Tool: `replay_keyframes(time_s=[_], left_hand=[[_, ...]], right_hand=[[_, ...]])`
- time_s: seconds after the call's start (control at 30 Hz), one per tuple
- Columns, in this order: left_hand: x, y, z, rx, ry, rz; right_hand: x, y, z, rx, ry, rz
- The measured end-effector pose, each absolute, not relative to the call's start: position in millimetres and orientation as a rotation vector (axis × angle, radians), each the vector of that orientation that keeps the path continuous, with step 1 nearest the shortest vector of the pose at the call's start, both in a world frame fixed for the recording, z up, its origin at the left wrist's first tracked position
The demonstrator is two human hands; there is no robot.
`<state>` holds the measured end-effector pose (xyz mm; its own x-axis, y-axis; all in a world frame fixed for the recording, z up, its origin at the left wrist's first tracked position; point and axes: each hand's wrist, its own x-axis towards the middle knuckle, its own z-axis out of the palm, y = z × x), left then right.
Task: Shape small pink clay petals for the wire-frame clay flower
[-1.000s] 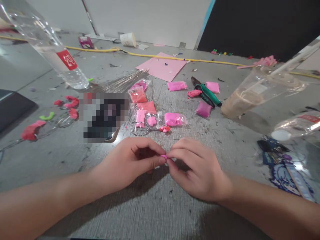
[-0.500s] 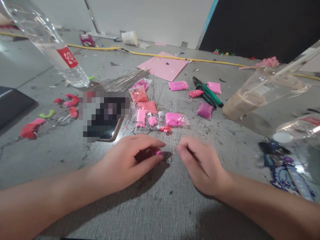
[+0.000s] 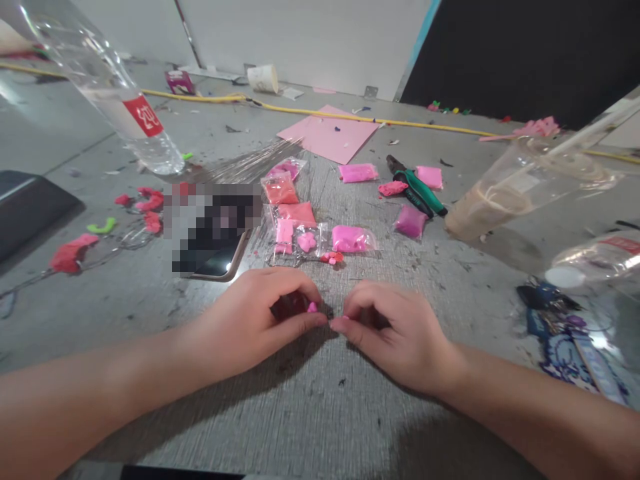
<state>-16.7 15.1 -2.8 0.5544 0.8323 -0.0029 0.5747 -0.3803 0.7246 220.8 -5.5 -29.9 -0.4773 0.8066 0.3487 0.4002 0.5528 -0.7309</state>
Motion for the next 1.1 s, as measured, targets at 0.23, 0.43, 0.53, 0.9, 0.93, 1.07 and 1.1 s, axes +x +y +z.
replay_keyframes(time_s=[0.23,0.43,0.53,0.9,0.93,1.07,1.1], left_hand=[[-18.5,14.1,-4.2,2.12,1.121,0.491],[-18.1,13.3,-2.7,2.122,1.125,0.531],[-18.7,13.4,-3.3,2.132,1.13,0.555],[-20.3,15.6,-6.1,2.171,1.157,0.608],[-20.6,15.4,-6.0,2.178,1.153,0.609],[-21.6,15.6,-6.3,2.19,1.155,0.611],[-21.7,15.7,-6.4,2.19,1.155,0.607]], right_hand=[[221.4,-4.2,-30.1,-0.949,-2.102,0.735],[220.8,-4.5,-28.0,-0.961,-2.123,0.755],[219.8,-3.7,-27.4,-0.855,-2.203,0.718],[220.1,-1.6,-27.2,-0.82,-2.592,0.381],[220.8,-1.4,-26.9,-0.811,-2.598,0.382],[224.1,0.7,-28.6,-0.793,-2.513,0.464],[224.9,1.3,-29.5,-0.792,-2.486,0.482]])
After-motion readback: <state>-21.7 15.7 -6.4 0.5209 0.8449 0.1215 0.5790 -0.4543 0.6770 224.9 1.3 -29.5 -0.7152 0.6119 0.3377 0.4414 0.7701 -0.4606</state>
